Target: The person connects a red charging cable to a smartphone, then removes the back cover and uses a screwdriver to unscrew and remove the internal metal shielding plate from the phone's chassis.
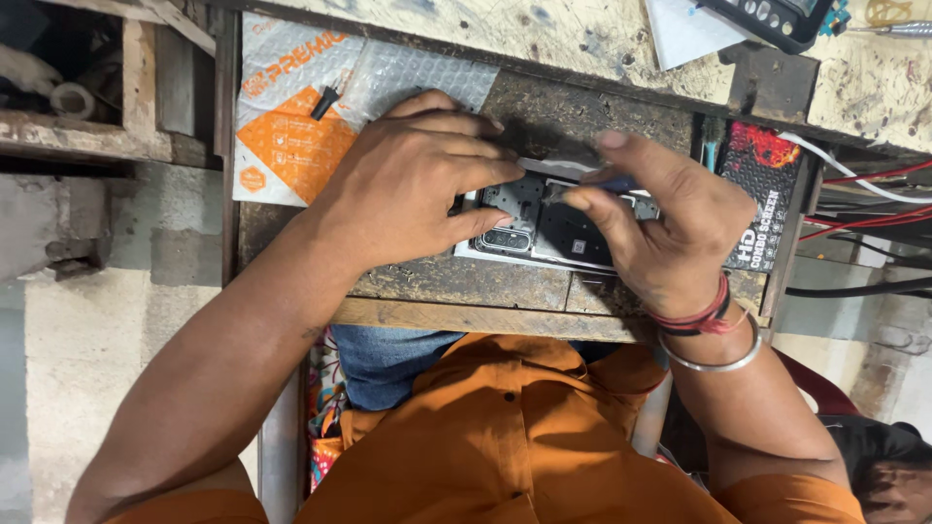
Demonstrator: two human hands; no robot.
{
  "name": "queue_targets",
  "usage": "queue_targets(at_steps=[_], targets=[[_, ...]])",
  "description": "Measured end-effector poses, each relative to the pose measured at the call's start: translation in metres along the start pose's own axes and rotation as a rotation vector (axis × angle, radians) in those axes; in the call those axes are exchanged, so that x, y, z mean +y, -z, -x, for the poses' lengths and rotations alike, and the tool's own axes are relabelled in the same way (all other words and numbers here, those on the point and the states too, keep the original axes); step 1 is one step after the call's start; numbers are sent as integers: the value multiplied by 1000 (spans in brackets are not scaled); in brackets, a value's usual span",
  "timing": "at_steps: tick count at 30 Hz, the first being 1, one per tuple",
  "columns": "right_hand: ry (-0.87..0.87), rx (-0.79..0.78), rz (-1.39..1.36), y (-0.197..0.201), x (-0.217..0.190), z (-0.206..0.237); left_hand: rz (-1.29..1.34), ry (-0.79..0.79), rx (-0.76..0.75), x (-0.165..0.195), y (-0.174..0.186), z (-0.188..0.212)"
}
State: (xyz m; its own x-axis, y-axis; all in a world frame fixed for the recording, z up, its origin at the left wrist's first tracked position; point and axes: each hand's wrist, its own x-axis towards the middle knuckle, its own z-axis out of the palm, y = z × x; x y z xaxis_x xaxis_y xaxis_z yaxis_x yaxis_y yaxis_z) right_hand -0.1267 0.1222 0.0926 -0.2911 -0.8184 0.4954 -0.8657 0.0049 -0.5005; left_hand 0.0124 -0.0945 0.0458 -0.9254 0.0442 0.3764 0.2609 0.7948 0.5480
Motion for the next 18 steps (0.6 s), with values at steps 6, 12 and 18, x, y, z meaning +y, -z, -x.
queue_targets(at_steps=[6, 12, 18], targets=[[-53, -41, -77, 0, 2, 0, 8, -12, 15, -1, 2, -1], [-48, -108, -242, 5, -1, 0, 11, -32, 32, 0, 4, -1], [-91, -34, -123, 4, -7, -2, 33, -34, 11, -1, 4, -2]])
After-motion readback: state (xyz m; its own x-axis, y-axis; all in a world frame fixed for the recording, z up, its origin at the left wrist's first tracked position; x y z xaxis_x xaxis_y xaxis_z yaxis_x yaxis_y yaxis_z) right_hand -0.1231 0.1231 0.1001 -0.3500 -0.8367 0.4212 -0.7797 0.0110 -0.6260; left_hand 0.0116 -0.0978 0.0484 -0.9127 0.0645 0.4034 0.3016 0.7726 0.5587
